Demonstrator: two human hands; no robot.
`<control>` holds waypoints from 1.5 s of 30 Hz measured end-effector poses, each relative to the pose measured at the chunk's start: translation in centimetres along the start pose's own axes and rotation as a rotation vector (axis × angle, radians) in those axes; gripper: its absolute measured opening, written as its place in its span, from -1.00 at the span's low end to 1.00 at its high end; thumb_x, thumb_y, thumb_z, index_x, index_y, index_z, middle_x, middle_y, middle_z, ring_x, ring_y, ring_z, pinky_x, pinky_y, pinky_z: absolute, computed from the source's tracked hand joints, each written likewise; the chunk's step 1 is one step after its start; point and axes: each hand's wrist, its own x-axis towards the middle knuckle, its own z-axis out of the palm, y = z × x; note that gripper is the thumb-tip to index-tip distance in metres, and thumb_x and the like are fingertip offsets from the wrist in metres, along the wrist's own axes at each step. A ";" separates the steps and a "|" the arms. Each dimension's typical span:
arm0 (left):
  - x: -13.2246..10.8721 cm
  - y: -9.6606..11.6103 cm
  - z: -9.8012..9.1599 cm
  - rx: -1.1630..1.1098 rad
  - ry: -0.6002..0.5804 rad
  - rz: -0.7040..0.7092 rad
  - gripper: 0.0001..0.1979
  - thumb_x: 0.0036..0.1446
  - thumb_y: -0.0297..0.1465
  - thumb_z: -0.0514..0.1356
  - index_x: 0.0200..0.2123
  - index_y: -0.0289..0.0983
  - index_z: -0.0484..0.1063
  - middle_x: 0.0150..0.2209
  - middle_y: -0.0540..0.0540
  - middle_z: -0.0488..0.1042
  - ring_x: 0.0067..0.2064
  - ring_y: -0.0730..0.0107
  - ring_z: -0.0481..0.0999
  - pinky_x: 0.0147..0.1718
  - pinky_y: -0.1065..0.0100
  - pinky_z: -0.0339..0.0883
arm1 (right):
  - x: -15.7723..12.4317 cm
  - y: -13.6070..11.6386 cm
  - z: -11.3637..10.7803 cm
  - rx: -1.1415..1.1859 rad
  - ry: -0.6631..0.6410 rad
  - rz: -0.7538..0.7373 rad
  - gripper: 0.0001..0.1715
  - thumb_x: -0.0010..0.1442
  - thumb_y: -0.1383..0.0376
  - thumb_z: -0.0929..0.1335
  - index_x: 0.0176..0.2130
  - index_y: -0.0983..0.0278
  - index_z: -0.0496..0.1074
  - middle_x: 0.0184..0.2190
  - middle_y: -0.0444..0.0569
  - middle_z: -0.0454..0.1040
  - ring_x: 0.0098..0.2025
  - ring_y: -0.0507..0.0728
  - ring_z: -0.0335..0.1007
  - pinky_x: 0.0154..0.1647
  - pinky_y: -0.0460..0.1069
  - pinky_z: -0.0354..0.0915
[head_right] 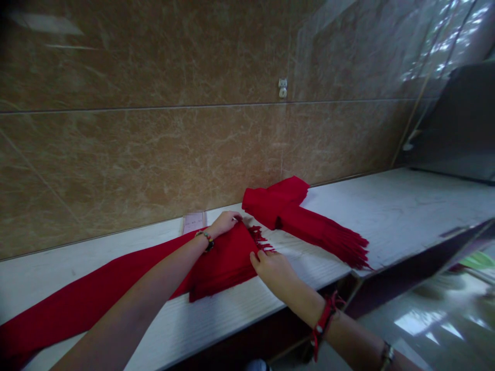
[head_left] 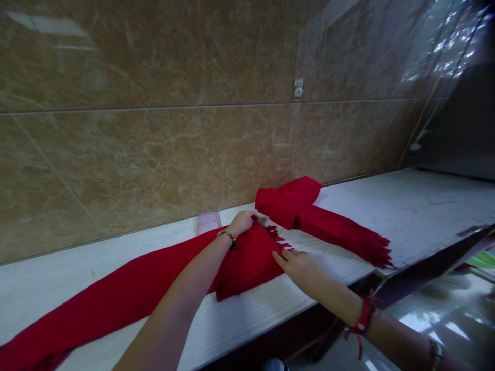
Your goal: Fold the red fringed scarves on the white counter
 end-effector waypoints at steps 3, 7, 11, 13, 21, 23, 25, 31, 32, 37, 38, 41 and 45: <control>-0.9 0.8 -0.5 0.074 0.039 0.056 -0.73 0.05 -0.54 0.03 -0.19 -0.29 0.42 -0.14 -0.13 0.43 -0.08 0.32 0.37 -0.03 0.30 0.17 | 0.0 0.3 -0.7 0.106 0.036 0.021 -0.63 0.08 0.48 0.24 -0.08 0.32 0.34 -0.30 0.09 0.43 -0.29 0.13 0.37 -0.35 -0.04 0.29; -4.2 2.0 -2.7 0.140 0.111 0.101 -0.70 0.09 -0.49 0.02 -0.08 -0.29 0.33 -0.05 -0.15 0.33 -0.04 0.34 0.31 -0.01 0.31 0.15 | 0.5 0.6 -2.8 0.254 0.138 -0.021 -0.73 0.07 0.40 0.27 -0.18 0.29 0.40 -0.25 0.07 0.39 -0.18 0.16 0.30 -0.18 0.01 0.27; -11.5 2.5 -4.8 0.199 0.178 0.141 -0.72 0.13 -0.41 0.02 -0.07 -0.27 0.30 -0.09 -0.13 0.30 -0.07 0.36 0.30 -0.03 0.30 0.18 | 1.4 -0.3 -3.6 0.307 0.211 -0.140 -0.77 0.09 0.42 0.26 -0.23 0.30 0.42 -0.23 0.06 0.39 -0.16 0.13 0.29 -0.10 0.03 0.23; -16.1 2.3 -5.1 0.230 0.156 0.083 -0.70 0.09 -0.36 0.06 -0.08 -0.25 0.30 -0.08 -0.14 0.27 -0.08 0.32 0.30 -0.05 0.26 0.21 | 1.9 -1.0 -3.3 0.316 0.198 -0.209 -0.79 0.10 0.41 0.27 -0.24 0.30 0.42 -0.25 0.04 0.40 -0.19 0.12 0.30 -0.13 0.01 0.24; -25.3 0.7 -5.0 0.477 -0.078 -0.065 -0.65 0.10 -0.41 0.02 -0.01 -0.28 0.24 -0.06 -0.20 0.30 -0.09 0.22 0.35 -0.12 0.22 0.28 | 3.5 -3.2 -1.7 0.183 0.125 -0.339 -0.81 0.14 0.39 0.25 -0.22 0.35 0.38 -0.38 0.02 0.42 -0.32 0.11 0.34 -0.31 -0.02 0.24; -25.2 0.9 -5.6 0.548 -0.142 -0.079 -0.62 0.10 -0.52 -0.03 0.01 -0.27 0.22 -0.05 -0.20 0.32 -0.08 0.22 0.36 -0.14 0.23 0.30 | 3.7 -3.3 -1.5 0.119 0.120 -0.371 -0.78 0.12 0.46 0.23 -0.21 0.37 0.37 -0.40 0.03 0.43 -0.34 0.12 0.35 -0.34 -0.02 0.24; -25.0 1.0 -6.2 0.589 -0.193 -0.074 -0.56 0.06 -0.62 -0.07 0.02 -0.25 0.22 -0.04 -0.19 0.33 -0.07 0.24 0.36 -0.17 0.26 0.32 | 3.7 -3.3 -1.5 0.084 0.114 -0.389 -0.76 0.11 0.51 0.22 -0.21 0.39 0.37 -0.40 0.04 0.43 -0.36 0.12 0.35 -0.37 -0.03 0.24; -25.1 0.4 -7.8 0.667 -0.182 -0.082 -0.62 0.05 -0.65 -0.07 -0.12 -0.28 0.34 -0.16 -0.20 0.40 -0.15 0.27 0.42 -0.23 0.30 0.34 | 3.8 -2.8 -1.3 0.119 0.177 -0.371 -0.75 0.12 0.52 0.20 -0.22 0.39 0.38 -0.39 0.04 0.45 -0.36 0.10 0.37 -0.36 -0.04 0.26; -25.3 0.3 -8.1 0.683 -0.161 -0.089 -0.65 0.07 -0.63 -0.06 -0.14 -0.28 0.36 -0.18 -0.20 0.41 -0.18 0.27 0.43 -0.25 0.31 0.34 | 3.7 -2.5 -1.3 0.126 0.215 -0.368 -0.74 0.13 0.52 0.19 -0.21 0.40 0.38 -0.37 0.05 0.45 -0.35 0.10 0.37 -0.35 -0.03 0.27; -27.1 0.6 -9.3 0.757 -0.113 -0.026 -0.67 0.10 -0.59 -0.04 -0.11 -0.26 0.34 -0.19 -0.18 0.39 -0.19 0.26 0.41 -0.26 0.29 0.34 | 2.8 -1.9 -0.6 0.146 0.422 -0.410 -0.69 0.16 0.52 0.15 -0.16 0.44 0.37 -0.30 0.13 0.46 -0.27 0.12 0.38 -0.27 0.00 0.30; -27.5 0.6 -9.2 0.756 -0.142 -0.001 -0.67 0.10 -0.59 -0.04 -0.09 -0.26 0.34 -0.19 -0.18 0.39 -0.18 0.26 0.41 -0.26 0.29 0.35 | 2.6 -2.0 -0.4 0.150 0.428 -0.424 -0.69 0.16 0.52 0.15 -0.16 0.42 0.37 -0.30 0.12 0.46 -0.28 0.11 0.38 -0.27 0.00 0.30; -28.4 0.1 -8.1 0.729 -0.218 0.039 -0.63 0.08 -0.62 -0.05 -0.08 -0.26 0.33 -0.16 -0.20 0.39 -0.15 0.23 0.40 -0.26 0.28 0.36 | 2.0 -2.4 0.0 0.163 0.384 -0.454 -0.69 0.16 0.51 0.15 -0.19 0.38 0.39 -0.32 0.11 0.46 -0.29 0.10 0.37 -0.27 0.01 0.29; -28.8 -0.9 -7.2 0.661 -0.208 -0.005 -0.59 0.07 -0.64 -0.06 -0.05 -0.23 0.32 -0.13 -0.19 0.38 -0.12 0.23 0.39 -0.22 0.27 0.34 | 1.7 -2.8 0.1 0.180 0.306 -0.424 -0.69 0.16 0.50 0.15 -0.20 0.37 0.39 -0.31 0.11 0.44 -0.26 0.10 0.36 -0.23 0.01 0.28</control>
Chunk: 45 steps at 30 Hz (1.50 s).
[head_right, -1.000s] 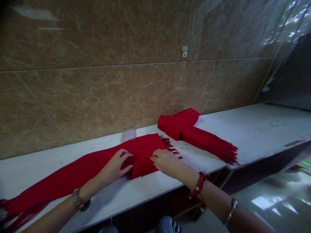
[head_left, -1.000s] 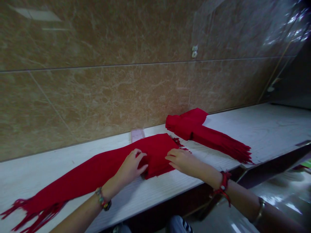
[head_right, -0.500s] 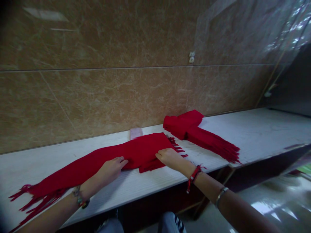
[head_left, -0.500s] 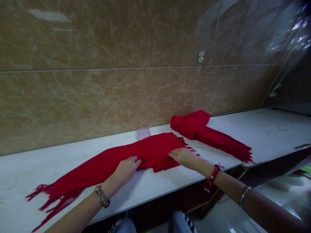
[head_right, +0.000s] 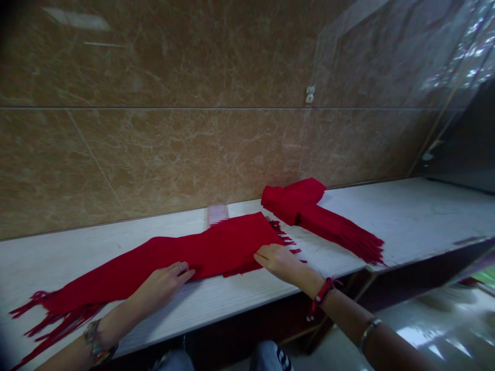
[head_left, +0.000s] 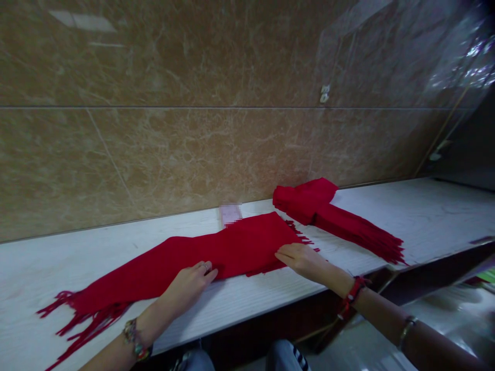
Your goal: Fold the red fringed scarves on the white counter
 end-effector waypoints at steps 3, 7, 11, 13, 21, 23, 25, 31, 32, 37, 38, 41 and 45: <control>-0.3 -0.7 -0.1 -0.057 -0.009 -0.053 -0.61 0.09 -0.60 -0.05 -0.05 -0.23 0.33 -0.12 -0.21 0.37 -0.11 0.19 0.39 -0.21 0.23 0.34 | -0.1 -0.1 -0.2 0.023 -0.037 0.033 -0.71 0.17 0.49 0.15 -0.21 0.37 0.40 -0.30 0.11 0.44 -0.24 0.11 0.35 -0.20 0.02 0.26; -0.9 -2.2 -1.4 -0.256 -0.007 -0.012 -0.65 0.13 -0.32 0.03 0.01 -0.16 0.28 -0.03 -0.16 0.30 -0.05 0.24 0.34 -0.09 0.26 0.27 | 1.1 -0.7 -1.0 0.096 -0.014 0.073 -0.73 0.20 0.37 0.18 -0.21 0.35 0.41 -0.25 0.11 0.44 -0.17 0.13 0.33 -0.11 0.05 0.22; 0.4 -4.3 -2.3 -0.389 0.055 -0.047 -0.60 0.17 -0.23 -0.05 0.07 -0.14 0.19 0.08 -0.12 0.20 0.06 0.30 0.23 0.04 0.25 0.12 | 5.4 -2.0 -1.9 0.160 0.045 0.198 -0.63 0.22 0.23 0.17 -0.04 0.31 0.33 -0.03 0.10 0.34 0.04 0.17 0.16 0.07 0.15 0.05; 1.6 -5.2 -1.8 -0.353 0.093 -0.209 -0.58 0.19 -0.24 -0.11 0.10 -0.20 0.15 0.14 -0.18 0.12 0.11 0.24 0.16 0.05 0.14 0.07 | 8.1 -2.4 -1.7 0.165 0.021 0.290 -0.50 0.21 0.13 0.16 0.09 0.29 0.18 0.11 0.10 0.18 0.15 0.24 -0.02 0.10 0.25 -0.05; 1.3 -7.0 3.0 -0.238 -0.089 -0.680 -0.45 0.15 -0.08 -0.19 0.18 -0.12 -0.03 0.23 -0.24 -0.11 0.20 -0.17 -0.13 -0.10 -0.35 -0.09 | 10.3 -1.0 3.8 0.237 -0.225 0.546 -0.37 0.20 0.04 0.08 0.18 0.23 0.01 0.20 0.11 -0.03 0.22 0.34 -0.23 0.06 0.41 -0.18; 0.8 -7.2 3.1 -0.228 -0.108 -0.699 -0.45 0.15 -0.08 -0.20 0.18 -0.12 -0.03 0.23 -0.26 -0.12 0.19 -0.24 -0.11 -0.14 -0.37 -0.06 | 9.8 -0.7 4.4 0.242 -0.228 0.550 -0.38 0.20 0.06 0.07 0.18 0.23 0.00 0.21 0.11 -0.04 0.22 0.32 -0.22 0.07 0.38 -0.18; 0.9 -7.2 2.7 -0.219 -0.148 -0.741 -0.44 0.14 -0.07 -0.19 0.18 -0.14 -0.01 0.22 -0.32 -0.12 0.17 -0.32 -0.08 -0.19 -0.38 -0.03 | 9.8 -0.6 4.4 0.247 -0.245 0.549 -0.37 0.20 0.05 0.06 0.19 0.24 0.00 0.21 0.11 -0.04 0.22 0.32 -0.24 0.07 0.39 -0.19; 3.5 -5.9 1.9 -0.231 -0.087 -0.649 -0.41 0.13 -0.07 -0.17 0.17 -0.21 0.00 0.23 -0.29 -0.16 0.22 -0.14 -0.20 -0.01 -0.21 -0.10 | 11.3 -1.0 4.0 0.260 -0.294 0.587 -0.32 0.18 -0.01 0.05 0.20 0.22 -0.05 0.22 0.09 -0.09 0.22 0.37 -0.30 0.04 0.43 -0.21; 3.7 -5.7 2.0 -0.246 -0.087 -0.600 -0.42 0.14 -0.08 -0.17 0.18 -0.19 -0.01 0.24 -0.27 -0.16 0.22 -0.10 -0.19 0.00 -0.19 -0.10 | 11.3 -1.0 4.1 0.249 -0.284 0.584 -0.33 0.19 0.00 0.05 0.20 0.23 -0.05 0.22 0.10 -0.09 0.22 0.36 -0.30 0.05 0.43 -0.22; 1.5 -7.4 2.5 -0.289 -0.139 -0.548 -0.45 0.15 -0.09 -0.16 0.17 -0.16 -0.02 0.24 -0.23 -0.13 0.22 0.00 -0.12 0.04 -0.10 -0.09 | 10.9 -1.0 4.8 0.219 -0.275 0.581 -0.34 0.19 0.01 0.06 0.20 0.24 -0.03 0.22 0.09 -0.08 0.22 0.35 -0.27 0.06 0.42 -0.21; 0.6 -8.3 2.3 -0.285 -0.133 -0.594 -0.45 0.14 -0.09 -0.15 0.17 -0.16 0.01 0.24 -0.23 -0.12 0.22 -0.01 -0.12 0.04 -0.10 -0.10 | 10.9 -1.0 4.6 0.221 -0.295 0.589 -0.34 0.19 0.02 0.07 0.19 0.25 -0.03 0.22 0.10 -0.08 0.22 0.37 -0.26 0.05 0.43 -0.20; -2.2 -11.7 1.2 -0.333 -0.111 -0.739 -0.50 0.14 -0.18 -0.11 0.13 -0.24 0.10 0.21 -0.26 -0.02 0.21 0.00 -0.05 0.04 -0.06 -0.07 | 12.3 -1.9 3.4 0.196 -0.330 0.578 -0.37 0.17 0.10 0.15 0.18 0.28 0.03 0.21 0.16 -0.06 0.21 0.42 -0.25 0.00 0.47 -0.17; -4.3 -15.1 -0.6 -0.430 -0.139 -0.752 -0.52 0.04 -0.32 0.01 0.03 -0.42 0.22 0.05 -0.32 0.27 0.07 0.12 0.24 0.01 0.21 0.09 | 16.3 -5.2 1.2 0.259 -0.193 0.344 -0.44 0.18 0.17 0.17 0.13 0.34 0.12 0.18 0.19 0.03 0.19 0.37 -0.16 0.06 0.38 -0.12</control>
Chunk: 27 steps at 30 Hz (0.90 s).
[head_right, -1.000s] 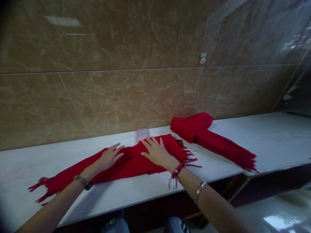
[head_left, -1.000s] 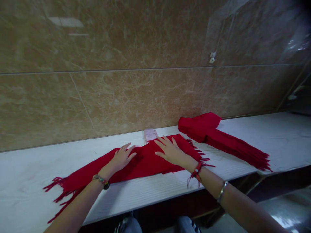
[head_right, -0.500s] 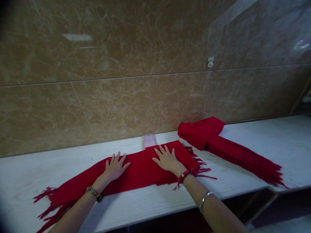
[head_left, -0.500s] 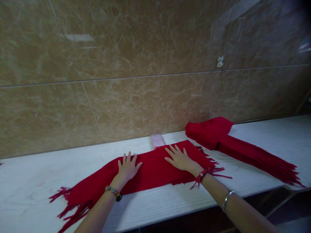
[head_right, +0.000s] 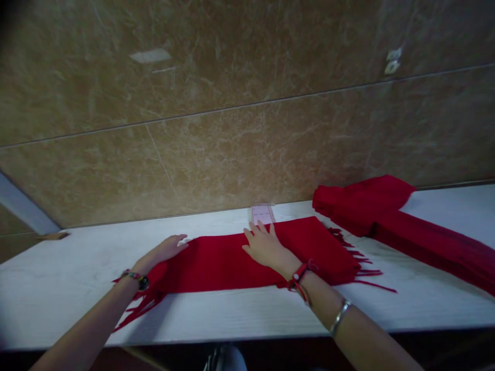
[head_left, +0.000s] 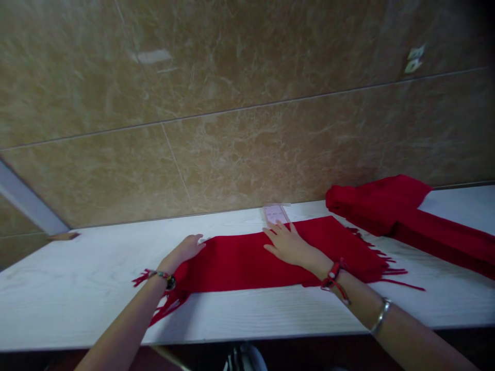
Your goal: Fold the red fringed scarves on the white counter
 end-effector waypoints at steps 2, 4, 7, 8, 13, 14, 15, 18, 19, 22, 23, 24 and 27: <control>0.0 -0.3 -0.8 -0.020 -0.050 0.001 -0.52 -0.05 -0.32 0.09 -0.04 -0.43 0.31 -0.06 -0.28 0.40 -0.04 0.12 0.37 -0.08 0.27 0.18 | 1.3 -2.6 0.1 0.098 -0.028 -0.153 -0.42 0.18 0.13 0.16 0.13 0.34 0.11 0.17 0.17 0.04 0.19 0.33 -0.12 0.08 0.32 -0.06; -0.1 0.0 -1.2 -0.050 -0.116 0.009 -0.59 -0.10 -0.30 0.13 -0.16 -0.39 0.40 -0.21 -0.19 0.49 -0.18 0.16 0.45 -0.20 0.30 0.27 | 2.3 -4.6 0.9 0.157 -0.054 -0.231 -0.38 0.18 0.09 0.17 0.15 0.33 0.08 0.18 0.16 0.03 0.20 0.32 -0.16 0.09 0.29 -0.06; -0.6 0.6 -1.5 -0.256 -0.237 0.095 -0.64 -0.06 -0.21 0.11 -0.26 -0.34 0.45 -0.28 -0.07 0.53 -0.26 0.28 0.46 -0.29 0.37 0.30 | 2.9 -5.9 2.8 0.196 -0.098 -0.222 -0.30 0.17 0.06 0.16 0.18 0.36 0.00 0.20 0.17 -0.03 0.22 0.31 -0.25 0.12 0.28 -0.12; -0.8 0.8 -1.6 -0.393 -0.275 0.140 -0.62 -0.04 -0.18 0.09 -0.25 -0.33 0.44 -0.25 -0.06 0.52 -0.23 0.30 0.45 -0.26 0.38 0.30 | 2.9 -6.1 3.4 0.206 -0.120 -0.209 -0.29 0.17 0.05 0.15 0.18 0.37 -0.01 0.20 0.18 -0.05 0.23 0.31 -0.27 0.12 0.28 -0.13; -1.1 0.4 -2.3 -0.863 -0.391 0.181 -0.57 -0.05 -0.19 0.14 -0.12 -0.29 0.36 -0.06 -0.09 0.42 -0.07 0.36 0.37 -0.08 0.36 0.22 | 2.4 -5.9 4.6 0.226 -0.139 -0.196 -0.32 0.20 0.04 0.08 0.17 0.40 0.03 0.21 0.16 -0.07 0.23 0.29 -0.25 0.15 0.27 -0.20; -1.0 0.1 -2.5 -0.848 -0.407 0.154 -0.55 -0.10 -0.23 0.19 -0.11 -0.26 0.34 -0.05 -0.07 0.41 -0.06 0.35 0.37 -0.07 0.36 0.22 | 2.4 -5.8 4.6 0.227 -0.139 -0.196 -0.31 0.20 0.04 0.08 0.17 0.40 0.02 0.21 0.16 -0.08 0.23 0.29 -0.25 0.15 0.27 -0.21; -0.9 -0.3 -2.7 -0.820 -0.427 0.127 -0.52 -0.16 -0.27 0.24 -0.10 -0.25 0.34 -0.05 -0.06 0.41 -0.05 0.34 0.37 -0.07 0.36 0.22 | 2.3 -5.8 4.5 0.230 -0.141 -0.195 -0.31 0.20 0.04 0.08 0.18 0.40 0.01 0.21 0.15 -0.08 0.23 0.28 -0.26 0.15 0.27 -0.22; -0.5 -1.9 -3.3 -0.752 -0.514 0.049 -0.53 -0.23 -0.28 0.29 -0.18 -0.29 0.39 -0.12 -0.09 0.46 -0.10 0.26 0.41 -0.08 0.31 0.24 | 2.3 -5.8 4.4 0.241 -0.157 -0.191 -0.30 0.20 0.03 0.08 0.18 0.39 -0.01 0.22 0.14 -0.10 0.23 0.27 -0.28 0.16 0.26 -0.22; -0.5 -2.5 -3.5 -0.758 -0.535 0.020 -0.56 -0.21 -0.24 0.28 -0.22 -0.32 0.41 -0.16 -0.11 0.48 -0.13 0.24 0.42 -0.09 0.30 0.25 | 2.3 -5.8 4.4 0.244 -0.163 -0.188 -0.30 0.20 0.03 0.08 0.18 0.39 -0.01 0.22 0.14 -0.10 0.23 0.27 -0.28 0.16 0.26 -0.22; -0.8 -4.1 -4.0 -0.896 -0.479 -0.025 -0.60 -0.08 -0.14 0.18 -0.31 -0.37 0.43 -0.26 -0.16 0.51 -0.19 0.26 0.45 -0.11 0.29 0.25 | 2.4 -5.7 4.4 0.252 -0.176 -0.185 -0.30 0.19 0.04 0.09 0.18 0.40 -0.01 0.22 0.14 -0.10 0.23 0.27 -0.28 0.16 0.26 -0.21; -1.1 -4.3 -4.1 -0.962 -0.432 -0.015 -0.61 -0.05 -0.14 0.15 -0.31 -0.37 0.42 -0.26 -0.15 0.51 -0.19 0.28 0.44 -0.11 0.31 0.25 | 2.4 -5.7 4.5 0.255 -0.177 -0.186 -0.31 0.20 0.04 0.09 0.18 0.40 0.00 0.22 0.14 -0.10 0.23 0.26 -0.28 0.16 0.26 -0.21; -1.4 -4.3 -4.3 -1.015 -0.403 0.007 -0.64 -0.04 -0.18 0.15 -0.28 -0.36 0.41 -0.25 -0.14 0.50 -0.18 0.30 0.43 -0.10 0.32 0.24 | 2.4 -5.7 4.5 0.258 -0.177 -0.188 -0.31 0.19 0.04 0.09 0.18 0.40 0.00 0.22 0.15 -0.10 0.23 0.27 -0.28 0.16 0.25 -0.22; -2.4 -3.0 -4.3 -0.977 -0.448 0.073 -0.64 -0.12 -0.38 0.18 -0.17 -0.32 0.34 -0.19 -0.09 0.47 -0.15 0.32 0.41 -0.14 0.32 0.26 | 2.5 -5.6 4.9 0.264 -0.179 -0.187 -0.29 0.19 0.03 0.08 0.18 0.41 0.02 0.21 0.15 -0.08 0.24 0.27 -0.28 0.16 0.25 -0.25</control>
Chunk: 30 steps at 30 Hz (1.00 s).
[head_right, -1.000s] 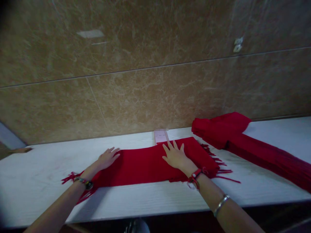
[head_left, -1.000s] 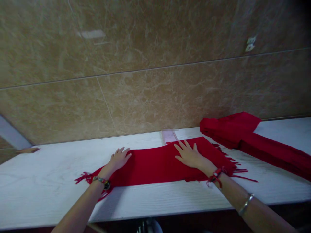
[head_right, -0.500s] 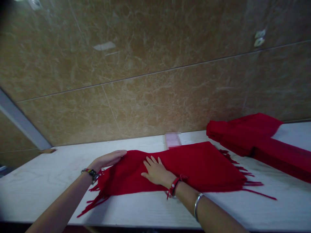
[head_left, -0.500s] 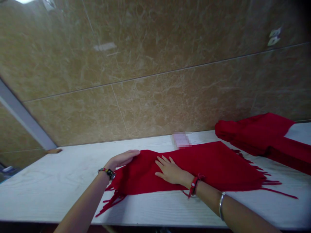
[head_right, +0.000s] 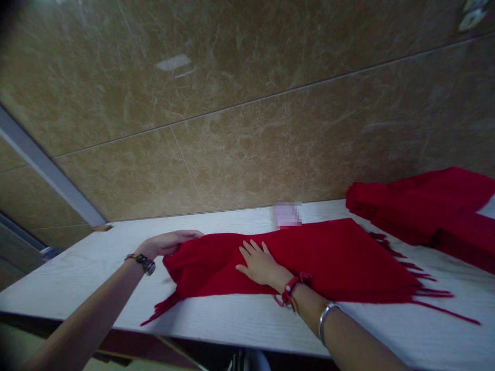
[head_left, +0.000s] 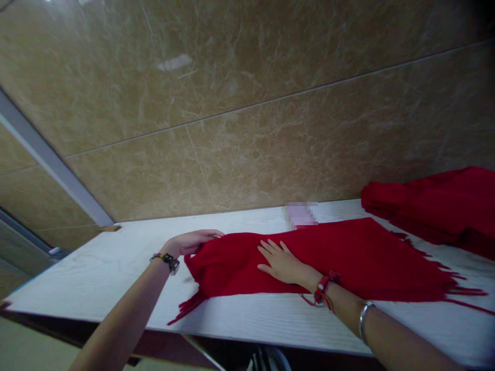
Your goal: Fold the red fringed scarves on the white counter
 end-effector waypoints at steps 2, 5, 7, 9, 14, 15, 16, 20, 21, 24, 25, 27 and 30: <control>-0.1 0.4 1.9 0.164 -0.075 -0.043 -0.56 -0.19 -0.49 0.16 -0.12 -0.30 0.31 -0.17 -0.08 0.45 -0.17 0.30 0.41 -0.22 0.33 0.30 | 0.1 0.1 0.2 -0.001 0.005 0.000 -0.29 0.19 0.02 0.08 0.17 0.41 0.03 0.21 0.15 -0.07 0.24 0.27 -0.28 0.16 0.24 -0.26; 0.0 0.1 5.5 0.477 -0.028 -0.012 -0.55 -0.18 -0.53 0.09 -0.12 -0.26 0.32 -0.16 -0.08 0.42 -0.20 0.30 0.41 -0.28 0.35 0.31 | 0.2 0.2 0.4 -0.013 0.022 -0.011 -0.31 0.18 0.05 0.10 0.16 0.41 0.06 0.20 0.15 -0.05 0.23 0.28 -0.28 0.16 0.24 -0.26; -0.1 -0.7 8.1 0.723 0.172 0.092 -0.60 -0.17 -0.53 0.09 -0.16 -0.26 0.34 -0.17 -0.10 0.40 -0.18 0.29 0.38 -0.21 0.34 0.27 | 0.3 0.2 0.5 -0.013 0.025 -0.021 -0.34 0.17 0.09 0.12 0.16 0.40 0.05 0.20 0.16 -0.04 0.23 0.28 -0.27 0.16 0.24 -0.25; -0.2 -1.7 10.2 0.921 0.369 0.135 -0.66 -0.19 -0.53 0.13 -0.23 -0.29 0.36 -0.18 -0.15 0.37 -0.20 0.28 0.36 -0.18 0.32 0.24 | 0.2 0.2 0.4 -0.005 0.018 -0.023 -0.36 0.16 0.15 0.14 0.17 0.37 0.03 0.20 0.15 -0.03 0.23 0.28 -0.27 0.15 0.26 -0.24; -0.7 -2.6 10.8 1.063 0.527 0.086 -0.96 -0.12 -0.51 0.14 -0.49 -0.32 0.37 -0.27 -0.15 0.34 -0.26 0.33 0.34 -0.23 0.36 0.25 | 0.2 0.3 0.2 0.000 0.026 -0.032 -0.37 0.15 0.16 0.16 0.17 0.36 0.04 0.20 0.14 -0.02 0.22 0.29 -0.24 0.14 0.27 -0.22; -0.9 -2.4 10.0 1.068 0.545 0.105 -0.97 -0.09 -0.49 0.13 -0.50 -0.31 0.37 -0.27 -0.14 0.34 -0.25 0.33 0.34 -0.22 0.36 0.24 | 0.2 0.3 0.2 0.001 0.026 -0.034 -0.36 0.15 0.15 0.15 0.16 0.37 0.04 0.20 0.14 -0.03 0.23 0.29 -0.24 0.15 0.27 -0.22; -1.0 -2.2 9.1 1.076 0.570 0.123 -0.96 -0.07 -0.47 0.13 -0.49 -0.31 0.37 -0.28 -0.13 0.34 -0.24 0.33 0.34 -0.21 0.36 0.23 | 0.2 0.4 0.2 0.002 0.024 -0.035 -0.35 0.16 0.13 0.15 0.16 0.38 0.05 0.20 0.15 -0.03 0.23 0.28 -0.25 0.15 0.26 -0.22; -1.4 -1.4 3.8 1.085 0.721 0.043 -0.89 0.03 -0.41 0.05 -0.38 -0.29 0.34 -0.37 -0.11 0.40 -0.30 0.31 0.37 -0.28 0.33 0.22 | 0.2 0.5 0.2 0.015 0.004 -0.017 -0.32 0.18 0.06 0.12 0.17 0.39 0.05 0.20 0.16 -0.05 0.23 0.27 -0.27 0.16 0.25 -0.24; -1.4 -1.3 2.5 1.068 0.734 0.007 -0.88 0.05 -0.41 0.03 -0.35 -0.28 0.33 -0.39 -0.10 0.41 -0.32 0.31 0.38 -0.31 0.34 0.21 | 0.1 0.5 0.2 0.018 -0.001 -0.010 -0.31 0.18 0.05 0.11 0.17 0.39 0.05 0.21 0.15 -0.06 0.23 0.27 -0.27 0.16 0.25 -0.24; -0.8 -1.8 -0.3 1.033 0.678 -0.039 -0.87 0.04 -0.45 0.01 -0.35 -0.26 0.33 -0.41 -0.07 0.44 -0.36 0.37 0.40 -0.37 0.40 0.20 | 0.1 0.4 0.2 0.018 -0.007 -0.001 -0.30 0.18 0.04 0.10 0.18 0.39 0.03 0.22 0.12 -0.08 0.24 0.26 -0.28 0.17 0.24 -0.26; -0.6 -2.1 -0.8 1.020 0.657 -0.048 -0.86 0.04 -0.45 0.01 -0.35 -0.26 0.33 -0.41 -0.06 0.45 -0.36 0.38 0.41 -0.38 0.42 0.20 | 0.0 0.4 0.2 0.016 -0.006 -0.001 -0.30 0.18 0.04 0.09 0.18 0.39 0.02 0.22 0.12 -0.09 0.24 0.26 -0.28 0.17 0.23 -0.26; -0.4 -2.9 -1.2 0.981 0.635 -0.077 -0.84 0.06 -0.38 -0.01 -0.35 -0.28 0.33 -0.41 -0.07 0.46 -0.39 0.39 0.43 -0.42 0.43 0.21 | 0.0 0.4 0.1 0.015 -0.007 0.002 -0.29 0.18 0.03 0.09 0.18 0.38 0.01 0.22 0.11 -0.09 0.24 0.26 -0.28 0.17 0.23 -0.26; -1.3 -3.9 -0.8 0.913 0.613 -0.112 -0.74 0.06 -0.23 -0.01 -0.33 -0.30 0.31 -0.45 -0.07 0.46 -0.46 0.40 0.42 -0.50 0.44 0.22 | 0.0 0.4 0.1 0.015 -0.011 0.003 -0.29 0.18 0.02 0.09 0.19 0.36 0.01 0.22 0.10 -0.09 0.24 0.25 -0.28 0.17 0.22 -0.26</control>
